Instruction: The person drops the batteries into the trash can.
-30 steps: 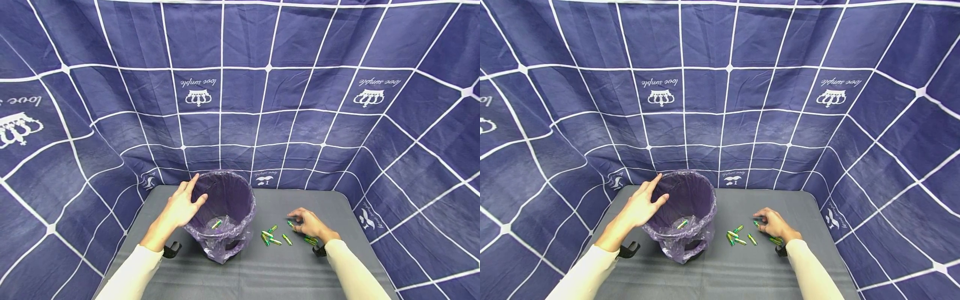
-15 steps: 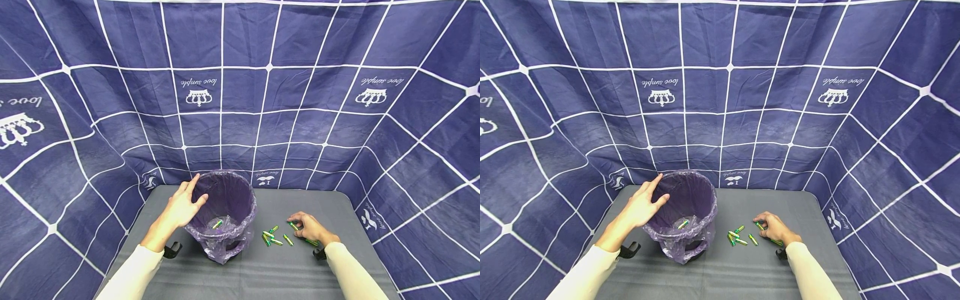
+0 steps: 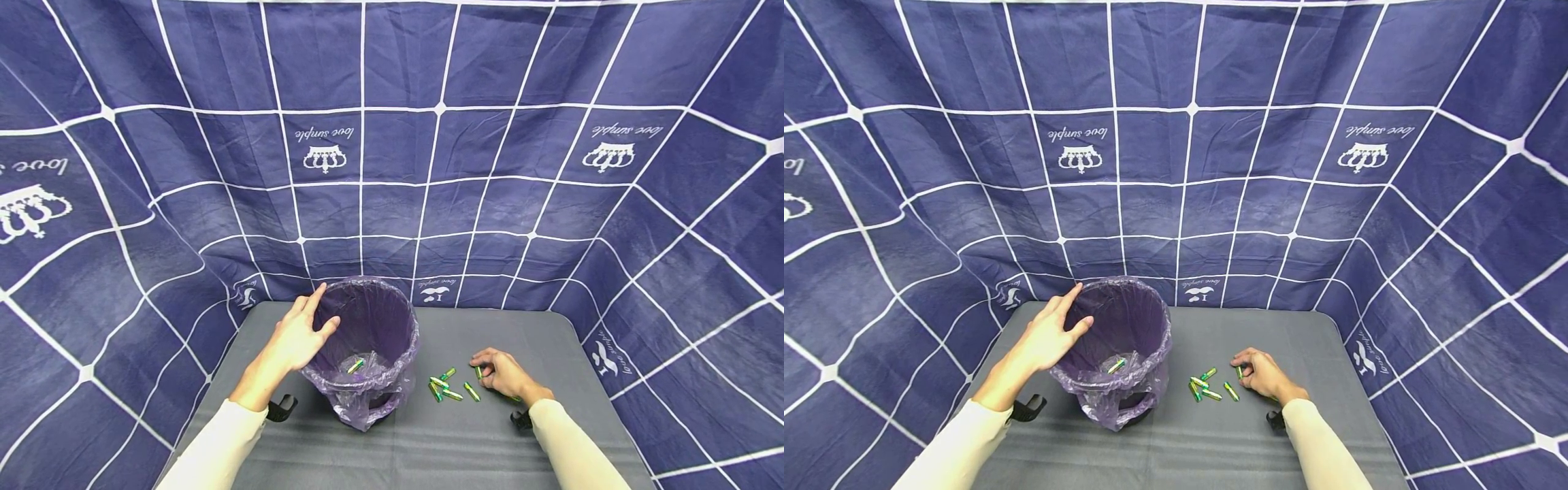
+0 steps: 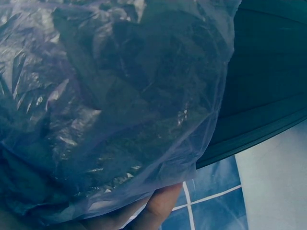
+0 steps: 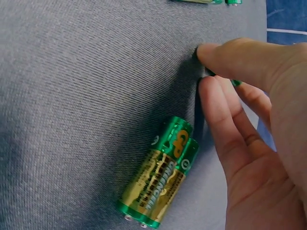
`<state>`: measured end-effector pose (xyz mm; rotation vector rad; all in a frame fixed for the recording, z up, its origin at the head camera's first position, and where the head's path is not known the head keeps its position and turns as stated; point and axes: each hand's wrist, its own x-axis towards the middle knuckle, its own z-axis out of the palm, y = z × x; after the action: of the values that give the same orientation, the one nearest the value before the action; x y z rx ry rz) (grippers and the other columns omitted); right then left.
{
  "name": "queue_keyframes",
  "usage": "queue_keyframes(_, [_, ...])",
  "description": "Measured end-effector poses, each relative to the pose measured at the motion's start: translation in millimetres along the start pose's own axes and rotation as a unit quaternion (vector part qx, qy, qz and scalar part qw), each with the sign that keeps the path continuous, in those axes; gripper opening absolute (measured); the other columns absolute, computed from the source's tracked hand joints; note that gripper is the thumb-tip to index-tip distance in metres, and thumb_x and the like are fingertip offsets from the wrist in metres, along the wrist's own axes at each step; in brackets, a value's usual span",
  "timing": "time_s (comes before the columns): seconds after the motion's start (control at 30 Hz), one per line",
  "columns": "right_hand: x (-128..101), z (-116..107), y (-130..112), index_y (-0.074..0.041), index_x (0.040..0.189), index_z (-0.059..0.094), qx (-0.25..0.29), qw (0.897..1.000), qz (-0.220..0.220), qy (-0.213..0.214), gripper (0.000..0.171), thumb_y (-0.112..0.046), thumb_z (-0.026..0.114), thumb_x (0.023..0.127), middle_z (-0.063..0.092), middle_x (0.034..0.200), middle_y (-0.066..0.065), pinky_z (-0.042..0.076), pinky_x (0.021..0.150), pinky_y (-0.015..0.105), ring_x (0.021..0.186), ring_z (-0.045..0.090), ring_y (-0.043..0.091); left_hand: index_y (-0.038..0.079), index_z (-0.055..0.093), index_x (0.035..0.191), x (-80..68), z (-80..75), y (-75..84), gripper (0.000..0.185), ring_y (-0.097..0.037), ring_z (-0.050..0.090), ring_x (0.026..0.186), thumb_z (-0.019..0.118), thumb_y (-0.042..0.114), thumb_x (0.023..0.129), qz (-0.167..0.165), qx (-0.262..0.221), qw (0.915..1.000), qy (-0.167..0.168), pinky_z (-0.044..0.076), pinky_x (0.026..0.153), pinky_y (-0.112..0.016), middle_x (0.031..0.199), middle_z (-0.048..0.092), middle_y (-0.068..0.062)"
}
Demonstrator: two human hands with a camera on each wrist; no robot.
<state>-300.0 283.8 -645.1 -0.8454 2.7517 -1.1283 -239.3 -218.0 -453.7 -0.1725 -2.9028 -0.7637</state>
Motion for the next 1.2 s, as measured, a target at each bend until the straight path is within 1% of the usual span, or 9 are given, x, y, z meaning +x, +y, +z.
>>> queue_keyframes(0.17, [-1, 6, -1, 0.005, 0.116, 0.088, 0.000, 1.000, 0.018, 0.009, 0.037, 0.015, 0.088, 0.081, 0.080, 0.129, 0.021, 0.059, 0.080, 0.020, 0.088, 0.073, 0.009, 0.014, 0.030, 0.186, -1.8, -0.6, 0.0, 0.085, -0.058, 0.066, 0.147, 0.065, 0.048, 0.116, 0.000, 0.001, 1.0000, 0.003, 0.052, 0.114, -0.082, 0.163, 0.058, -0.030])
queue_keyframes(0.27, [-3, 8, -2, 0.005, 0.115, 0.088, 0.006, 1.000, 0.029, 0.011, 0.036, 0.015, 0.086, 0.081, 0.079, 0.127, 0.020, 0.059, 0.078, 0.019, 0.089, 0.072, 0.010, 0.013, 0.031, 0.185, -2.3, 0.1, -0.3, 0.085, -0.058, 0.067, 0.146, 0.065, 0.048, 0.116, 0.003, 0.001, 1.0000, 0.004, 0.053, 0.113, -0.082, 0.161, 0.058, -0.031])
queue_keyframes(0.47, [-7, 11, -4, 0.008, 0.116, 0.087, 0.030, 0.998, 0.051, 0.010, 0.034, 0.015, 0.088, 0.083, 0.076, 0.125, 0.018, 0.063, 0.076, 0.019, 0.090, 0.070, 0.005, 0.011, 0.033, 0.184, -3.5, 2.4, -1.5, 0.085, -0.059, 0.068, 0.142, 0.065, 0.048, 0.115, 0.008, 0.003, 0.9999, 0.005, 0.054, 0.110, -0.081, 0.159, 0.060, -0.032])
queue_keyframes(0.67, [-11, 14, -3, 0.005, 0.115, 0.088, 0.018, 0.999, 0.041, 0.019, 0.031, 0.010, 0.093, 0.084, 0.078, 0.122, 0.016, 0.062, 0.077, 0.018, 0.090, 0.070, 0.004, 0.012, 0.032, 0.185, -3.1, 4.0, -2.9, 0.085, -0.060, 0.068, 0.142, 0.066, 0.047, 0.115, 0.007, 0.000, 1.0000, 0.004, 0.054, 0.112, -0.081, 0.160, 0.059, -0.032])
queue_keyframes(0.87, [-9, 14, -3, 0.003, 0.115, 0.089, 0.007, 0.999, 0.025, 0.036, 0.029, 0.005, 0.096, 0.087, 0.080, 0.121, 0.016, 0.061, 0.077, 0.017, 0.089, 0.071, 0.007, 0.012, 0.032, 0.185, -3.2, 3.1, -2.2, 0.085, -0.058, 0.067, 0.144, 0.066, 0.047, 0.116, 0.005, -0.003, 1.0000, 0.004, 0.053, 0.112, -0.082, 0.161, 0.058, -0.031])
queue_keyframes(1.0, [-5, 13, -4, 0.003, 0.115, 0.089, 0.003, 0.999, 0.013, 0.046, 0.028, 0.004, 0.096, 0.088, 0.081, 0.120, 0.018, 0.062, 0.078, 0.018, 0.090, 0.073, 0.008, 0.012, 0.033, 0.185, -1.6, 2.0, -1.2, 0.084, -0.059, 0.067, 0.143, 0.066, 0.047, 0.116, 0.008, -0.003, 0.9999, 0.008, 0.054, 0.111, -0.082, 0.159, 0.059, -0.031])
queue_keyframes(1.2, [2, 7, -10, 0.002, 0.117, 0.089, 0.002, 0.998, 0.017, 0.055, 0.027, 0.003, 0.094, 0.091, 0.081, 0.123, 0.018, 0.063, 0.081, 0.017, 0.093, 0.073, 0.003, 0.012, 0.033, 0.185, -0.3, -0.2, -0.4, 0.084, -0.059, 0.067, 0.144, 0.067, 0.047, 0.116, 0.006, -0.003, 0.9999, 0.008, 0.053, 0.112, -0.082, 0.159, 0.060, -0.031])
